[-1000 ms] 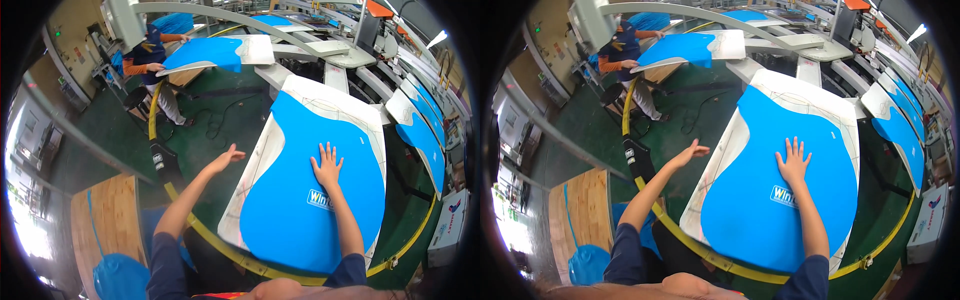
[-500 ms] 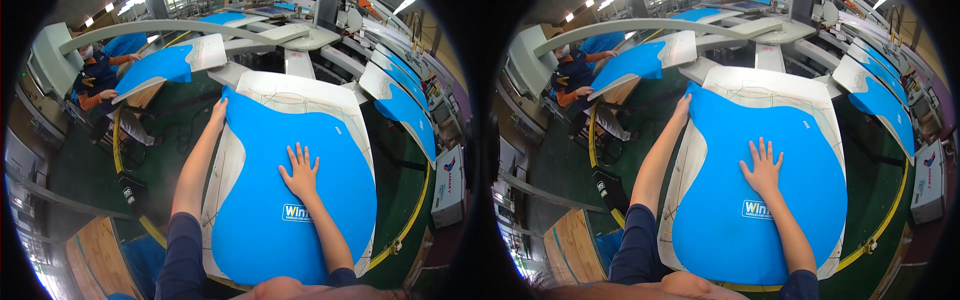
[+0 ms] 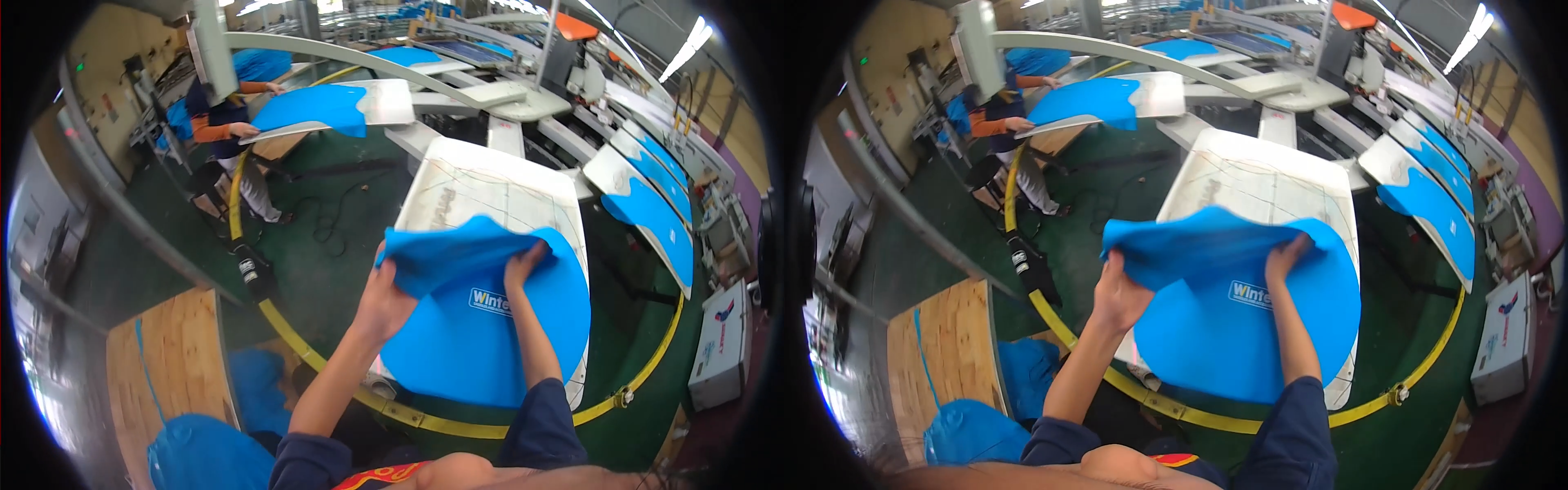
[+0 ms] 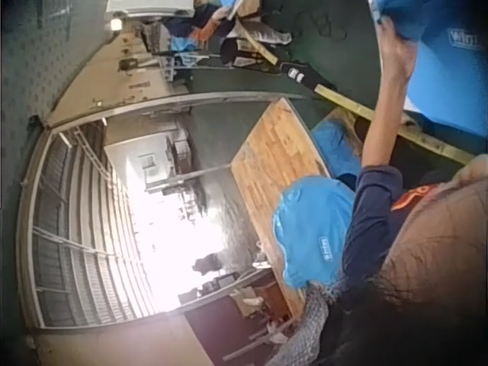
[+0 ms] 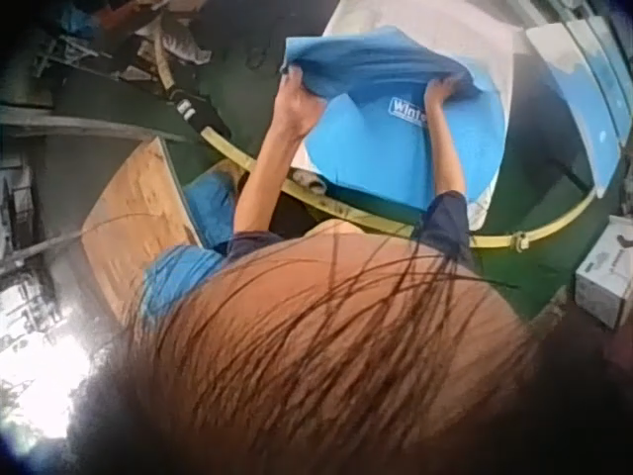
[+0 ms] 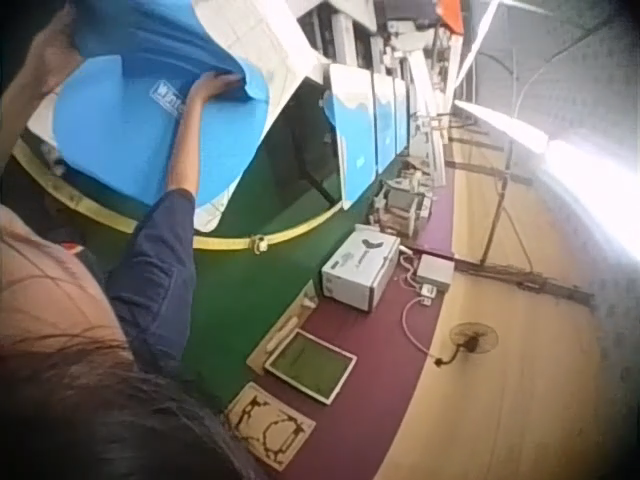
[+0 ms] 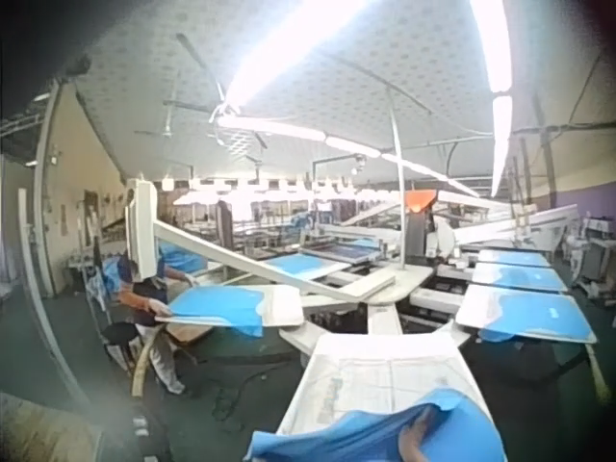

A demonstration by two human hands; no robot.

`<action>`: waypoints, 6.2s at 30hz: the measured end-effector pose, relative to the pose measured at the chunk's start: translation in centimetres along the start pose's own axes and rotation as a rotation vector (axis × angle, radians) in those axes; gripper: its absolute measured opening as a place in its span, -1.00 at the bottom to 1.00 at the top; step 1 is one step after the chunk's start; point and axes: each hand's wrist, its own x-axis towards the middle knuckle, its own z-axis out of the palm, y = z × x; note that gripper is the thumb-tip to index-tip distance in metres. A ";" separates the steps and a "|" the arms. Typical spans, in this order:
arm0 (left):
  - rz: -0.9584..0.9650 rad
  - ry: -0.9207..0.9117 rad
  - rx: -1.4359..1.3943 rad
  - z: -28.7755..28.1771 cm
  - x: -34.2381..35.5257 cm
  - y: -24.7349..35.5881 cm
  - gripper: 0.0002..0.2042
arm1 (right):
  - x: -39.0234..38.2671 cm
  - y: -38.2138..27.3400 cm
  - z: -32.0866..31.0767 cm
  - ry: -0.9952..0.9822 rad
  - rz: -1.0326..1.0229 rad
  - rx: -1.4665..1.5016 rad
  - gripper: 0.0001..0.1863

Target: Placing unprinted fabric onto pallets and removing printed items from a rotary screen printing press.

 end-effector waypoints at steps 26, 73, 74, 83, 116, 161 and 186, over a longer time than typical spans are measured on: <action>0.826 -0.050 0.060 11.2 -32.6 23.2 -0.59 | 2.0 -39.9 -27.1 0.005 -0.794 0.286 -0.78; 1.750 1.534 0.561 22.1 -71.4 27.5 -0.83 | -36.9 -68.0 -5.9 -1.144 -0.863 1.442 -0.83; 1.764 1.609 0.621 20.9 -73.2 28.7 -0.83 | -38.2 -68.7 -5.5 -1.175 -0.854 1.436 -0.84; 1.320 2.687 0.638 0.1 -98.2 24.7 -0.72 | -61.9 -70.9 -0.5 -1.708 -1.158 0.985 -0.71; 0.511 2.487 2.052 3.7 -87.6 23.8 -0.82 | -61.6 -61.9 2.5 -1.457 -1.138 0.898 -0.59; 0.163 1.712 2.168 12.8 -60.2 -7.8 -0.96 | -42.5 -34.5 -6.1 -2.178 0.149 0.803 -0.78; 0.316 1.341 2.169 -7.7 -52.4 20.7 -0.89 | -44.7 -29.6 -9.1 -2.346 0.373 0.635 -0.74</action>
